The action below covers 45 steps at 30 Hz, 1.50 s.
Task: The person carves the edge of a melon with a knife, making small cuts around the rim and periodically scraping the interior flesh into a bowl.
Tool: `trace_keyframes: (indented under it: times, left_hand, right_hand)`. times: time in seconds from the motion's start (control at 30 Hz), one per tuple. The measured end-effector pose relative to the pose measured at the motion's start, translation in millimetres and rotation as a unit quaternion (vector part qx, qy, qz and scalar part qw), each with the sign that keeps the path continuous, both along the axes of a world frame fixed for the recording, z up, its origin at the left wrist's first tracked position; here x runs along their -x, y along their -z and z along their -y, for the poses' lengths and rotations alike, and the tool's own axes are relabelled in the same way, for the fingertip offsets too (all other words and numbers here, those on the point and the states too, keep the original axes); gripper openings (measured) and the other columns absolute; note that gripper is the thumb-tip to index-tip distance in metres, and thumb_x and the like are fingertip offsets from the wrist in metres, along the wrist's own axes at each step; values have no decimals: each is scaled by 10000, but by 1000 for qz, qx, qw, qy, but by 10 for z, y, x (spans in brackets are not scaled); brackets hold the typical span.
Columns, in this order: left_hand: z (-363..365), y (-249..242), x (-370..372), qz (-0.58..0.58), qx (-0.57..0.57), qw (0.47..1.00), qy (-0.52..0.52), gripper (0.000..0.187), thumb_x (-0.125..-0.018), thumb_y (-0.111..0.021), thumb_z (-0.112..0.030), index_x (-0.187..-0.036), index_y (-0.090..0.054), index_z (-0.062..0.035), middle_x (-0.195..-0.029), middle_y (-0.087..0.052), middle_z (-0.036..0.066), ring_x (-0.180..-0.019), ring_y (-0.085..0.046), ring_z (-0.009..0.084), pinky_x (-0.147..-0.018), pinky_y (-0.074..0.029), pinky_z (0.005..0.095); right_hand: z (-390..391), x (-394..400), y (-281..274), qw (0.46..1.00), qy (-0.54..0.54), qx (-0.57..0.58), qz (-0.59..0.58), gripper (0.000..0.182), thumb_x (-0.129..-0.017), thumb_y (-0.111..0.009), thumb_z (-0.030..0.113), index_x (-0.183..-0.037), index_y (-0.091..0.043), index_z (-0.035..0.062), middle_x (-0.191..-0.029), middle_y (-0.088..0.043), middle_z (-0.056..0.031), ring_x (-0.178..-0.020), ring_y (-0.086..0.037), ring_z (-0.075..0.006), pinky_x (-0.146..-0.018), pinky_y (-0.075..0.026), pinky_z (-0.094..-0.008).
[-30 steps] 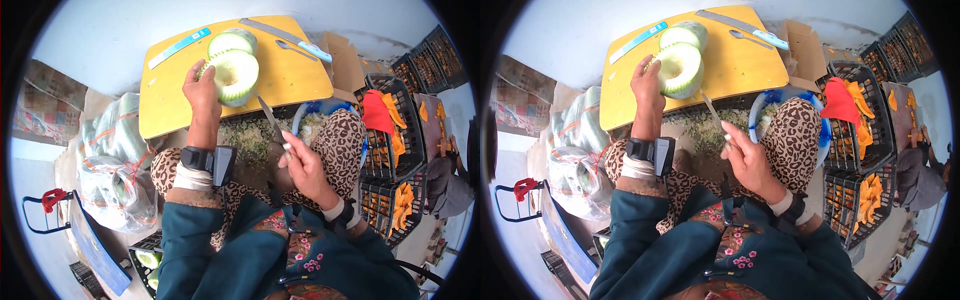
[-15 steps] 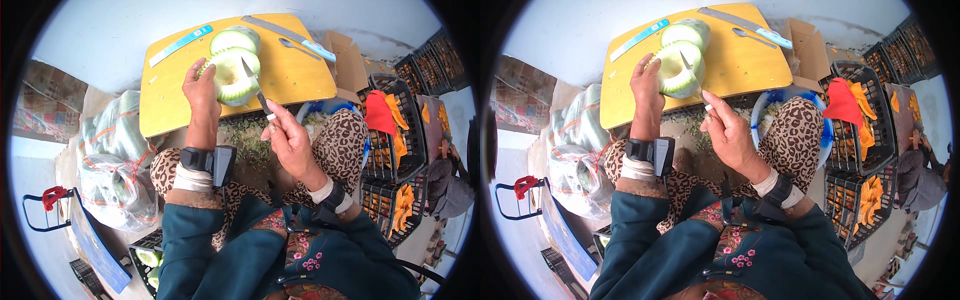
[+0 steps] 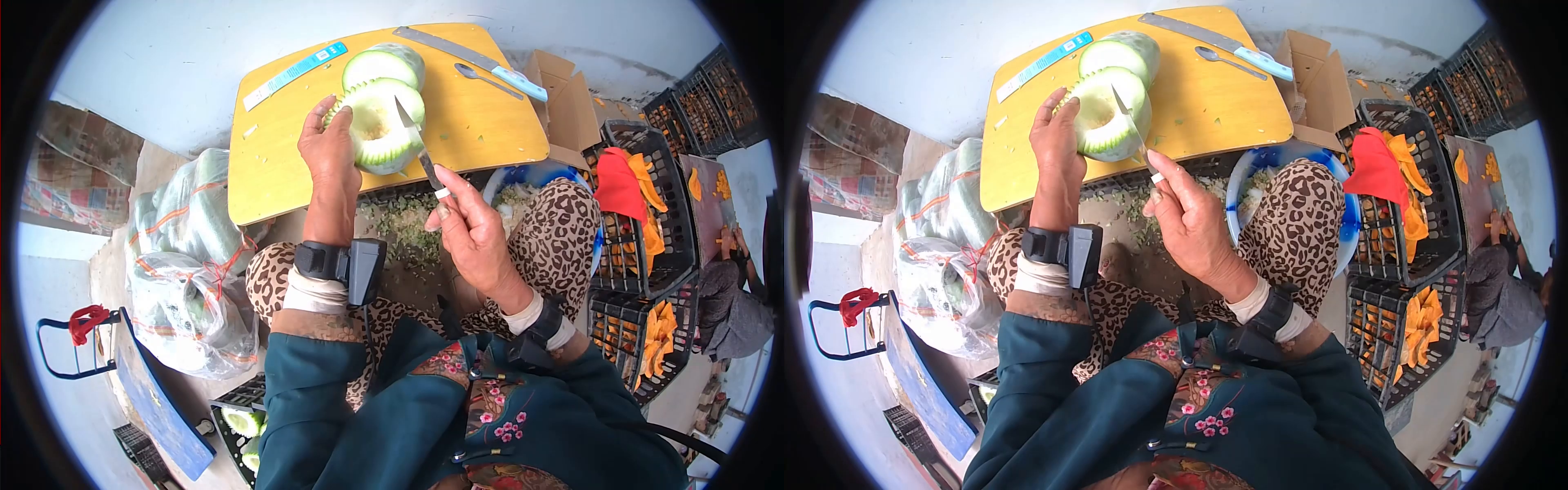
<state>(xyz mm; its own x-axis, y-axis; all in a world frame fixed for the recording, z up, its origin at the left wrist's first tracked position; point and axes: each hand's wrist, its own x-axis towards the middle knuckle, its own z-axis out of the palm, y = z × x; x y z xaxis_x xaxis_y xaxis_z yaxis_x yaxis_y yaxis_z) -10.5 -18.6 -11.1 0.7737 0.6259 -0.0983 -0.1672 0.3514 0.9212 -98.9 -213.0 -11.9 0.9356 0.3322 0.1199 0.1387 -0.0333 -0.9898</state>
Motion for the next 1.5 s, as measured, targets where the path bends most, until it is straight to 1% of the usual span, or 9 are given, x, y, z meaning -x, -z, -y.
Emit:
trace_keyframes:
  times: [0.33, 0.43, 0.53, 0.63, 0.73, 0.83, 1.33, 1.43, 1.5]
  left_hand:
    - [-2, 14, -9, 6, 0, 1000, -2, 338, -835, -613, 15, -1170, -568, 16, -1026, -609, 137, -838, -630, 193, -702, -538, 298]
    - [4, 6, -3, 4, 0, 1000, -1, 339, -834, -613, 16, -1170, -570, 15, -1021, -610, 136, -832, -631, 191, -695, -539, 299]
    - [7, 2, -2, 1, -4, 1000, -3, 339, -832, -614, 16, -1168, -572, 15, -1017, -610, 136, -829, -630, 189, -691, -540, 299]
    - [8, 9, -5, 1, -6, 1000, -6, 341, -831, -615, 16, -1169, -572, 16, -1016, -611, 136, -831, -629, 188, -695, -538, 299]
    - [11, 10, -5, 3, -9, 1000, -6, 343, -832, -614, 16, -1172, -571, 18, -1020, -611, 136, -834, -628, 188, -700, -536, 295]
    - [12, 16, -5, 6, -7, 1000, -4, 345, -832, -614, 15, -1174, -569, 21, -1030, -611, 137, -838, -626, 188, -707, -533, 292]
    - [-9, 75, -31, 12, -21, 1000, -2, 357, -824, -628, 4, -1175, -570, 33, -1058, -611, 138, -863, -619, 185, -731, -522, 293]
    - [-5, 68, -28, 12, -19, 1000, -4, 358, -823, -628, 4, -1176, -570, 34, -1056, -613, 139, -861, -619, 185, -730, -523, 292]
    - [-3, 64, -23, 11, -18, 1000, -6, 359, -823, -628, 4, -1176, -569, 35, -1056, -614, 140, -859, -619, 185, -729, -523, 292]
  right_hand:
    - [-9, 11, 7, 1000, 6, 9, 14, 463, -897, -464, -35, -1352, -454, 50, -822, -545, -64, -733, -601, -122, -697, -502, -263]
    - [-26, 29, 23, 998, 23, 36, 37, 464, -894, -467, -41, -1349, -457, 49, -819, -555, -72, -730, -620, -132, -680, -509, -273]
    - [-60, 34, 55, 996, 37, 30, 73, 460, -893, -472, -40, -1344, -461, 50, -827, -572, -82, -733, -643, -146, -671, -516, -281]
    - [-95, 11, 61, 996, 35, 21, 84, 437, -936, -447, -23, -1368, -438, 45, -811, -578, -34, -743, -565, -71, -648, -446, -210]
    - [-145, -26, 31, 995, 50, 30, 80, 429, -939, -447, -20, -1364, -442, 42, -808, -575, -37, -734, -565, -75, -652, -452, -216]
    - [-204, -111, 64, 990, 56, 18, 128, 440, -905, -468, -30, -1341, -448, 26, -820, -580, -101, -698, -650, -174, -647, -512, -298]
    - [-205, -99, 77, 992, 54, 13, 112, 436, -907, -462, -25, -1340, -444, 20, -809, -596, -124, -708, -657, -187, -633, -506, -295]
    - [-200, -70, 70, 994, 47, 8, 97, 417, -942, -440, -25, -1357, -440, 23, -873, -567, -54, -756, -577, -81, -675, -468, -220]
    - [-193, -55, 70, 994, 48, 12, 96, 418, -941, -438, -28, -1356, -439, 23, -878, -566, -54, -757, -577, -82, -673, -467, -219]
